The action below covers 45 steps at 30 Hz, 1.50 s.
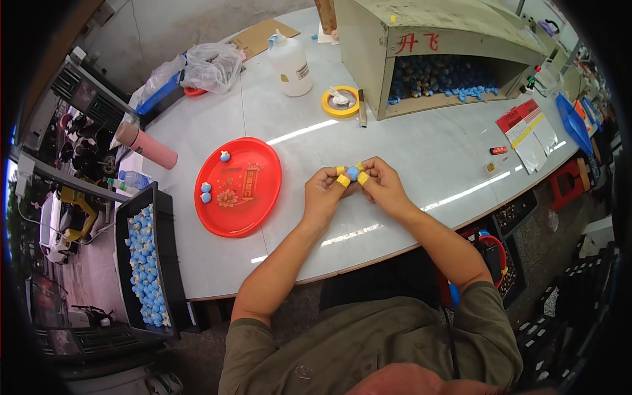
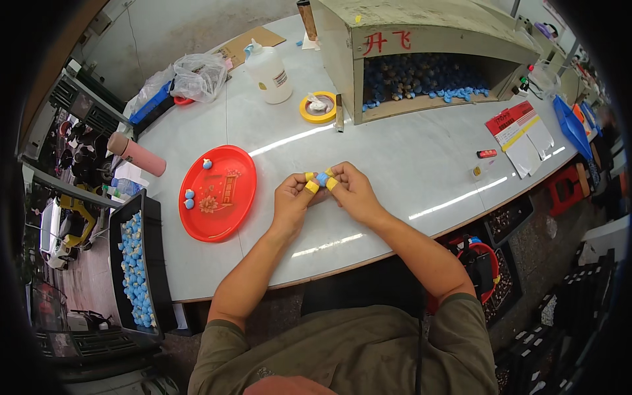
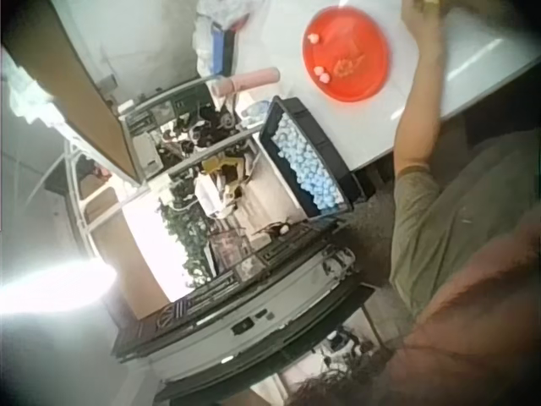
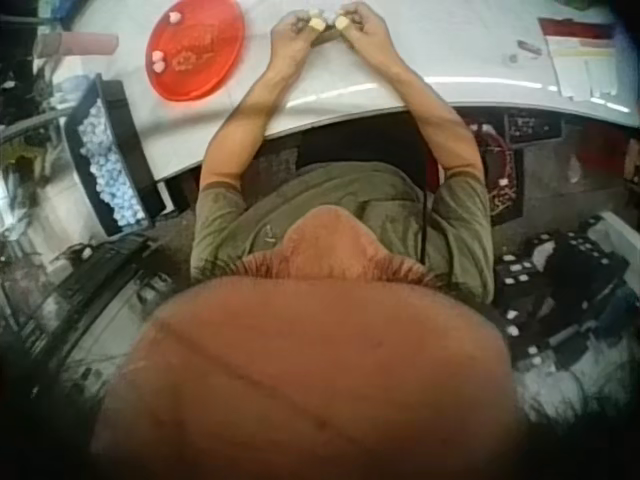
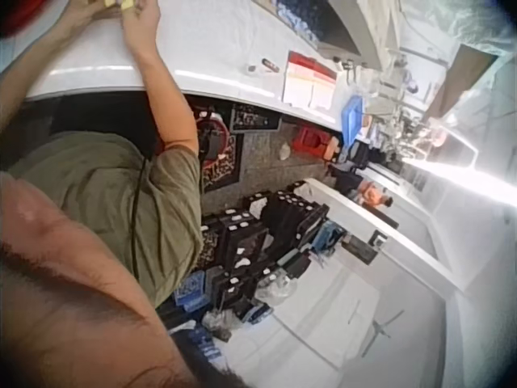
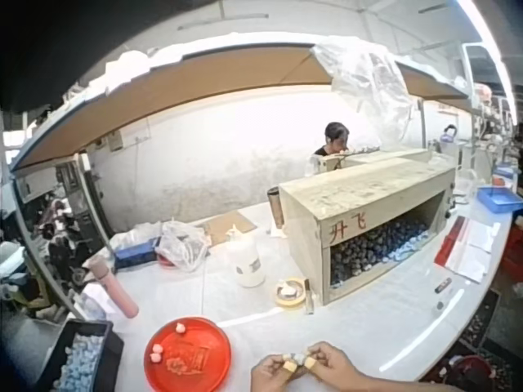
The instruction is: The person assembles small blue and yellow decorative items at a workbench. They repeatedly pick up a blue base, apply glue from a bottle, attach a yellow cap, and place the finished item into a wooden box. The process is repetitive and involves handling small components with both hands.
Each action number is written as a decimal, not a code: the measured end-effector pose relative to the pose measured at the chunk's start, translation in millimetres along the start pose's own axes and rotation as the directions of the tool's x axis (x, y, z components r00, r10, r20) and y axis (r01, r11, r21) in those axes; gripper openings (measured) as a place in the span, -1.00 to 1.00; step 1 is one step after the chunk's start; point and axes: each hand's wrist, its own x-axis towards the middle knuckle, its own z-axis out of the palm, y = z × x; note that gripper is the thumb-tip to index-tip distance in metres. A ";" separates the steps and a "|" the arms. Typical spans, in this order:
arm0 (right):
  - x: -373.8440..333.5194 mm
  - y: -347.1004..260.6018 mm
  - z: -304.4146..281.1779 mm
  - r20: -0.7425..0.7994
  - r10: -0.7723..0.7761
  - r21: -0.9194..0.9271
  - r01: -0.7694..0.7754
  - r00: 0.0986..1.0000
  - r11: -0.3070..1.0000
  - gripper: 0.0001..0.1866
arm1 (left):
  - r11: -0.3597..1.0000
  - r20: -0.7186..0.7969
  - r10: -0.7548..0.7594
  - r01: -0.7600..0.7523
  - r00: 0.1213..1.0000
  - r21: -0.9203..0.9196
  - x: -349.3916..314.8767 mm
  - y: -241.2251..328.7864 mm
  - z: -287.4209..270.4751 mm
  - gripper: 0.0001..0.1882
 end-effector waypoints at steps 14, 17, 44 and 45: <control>-1.3 -17.6 -13.7 0.146 0.122 -0.104 -0.108 0.982 0.989 -0.83 | 0.985 0.154 -0.127 0.106 0.980 0.136 0.0 17.5 -9.5 -0.82; -1.1 -18.2 -14.1 0.170 0.119 -0.133 -0.097 0.978 0.986 -0.85 | 0.986 0.143 -0.136 0.120 0.980 0.115 0.2 14.6 -9.3 -0.86; 2.4 -14.3 -15.7 0.141 0.205 -0.054 -0.199 0.969 0.978 -0.80 | 0.961 0.120 -0.273 0.264 0.955 0.088 -1.6 18.0 -7.1 -0.70; 1.3 -15.6 -13.8 0.131 0.202 -0.055 -0.196 0.971 0.979 -0.80 | 0.963 0.120 -0.265 0.258 0.957 0.077 -2.3 16.0 -6.3 -0.70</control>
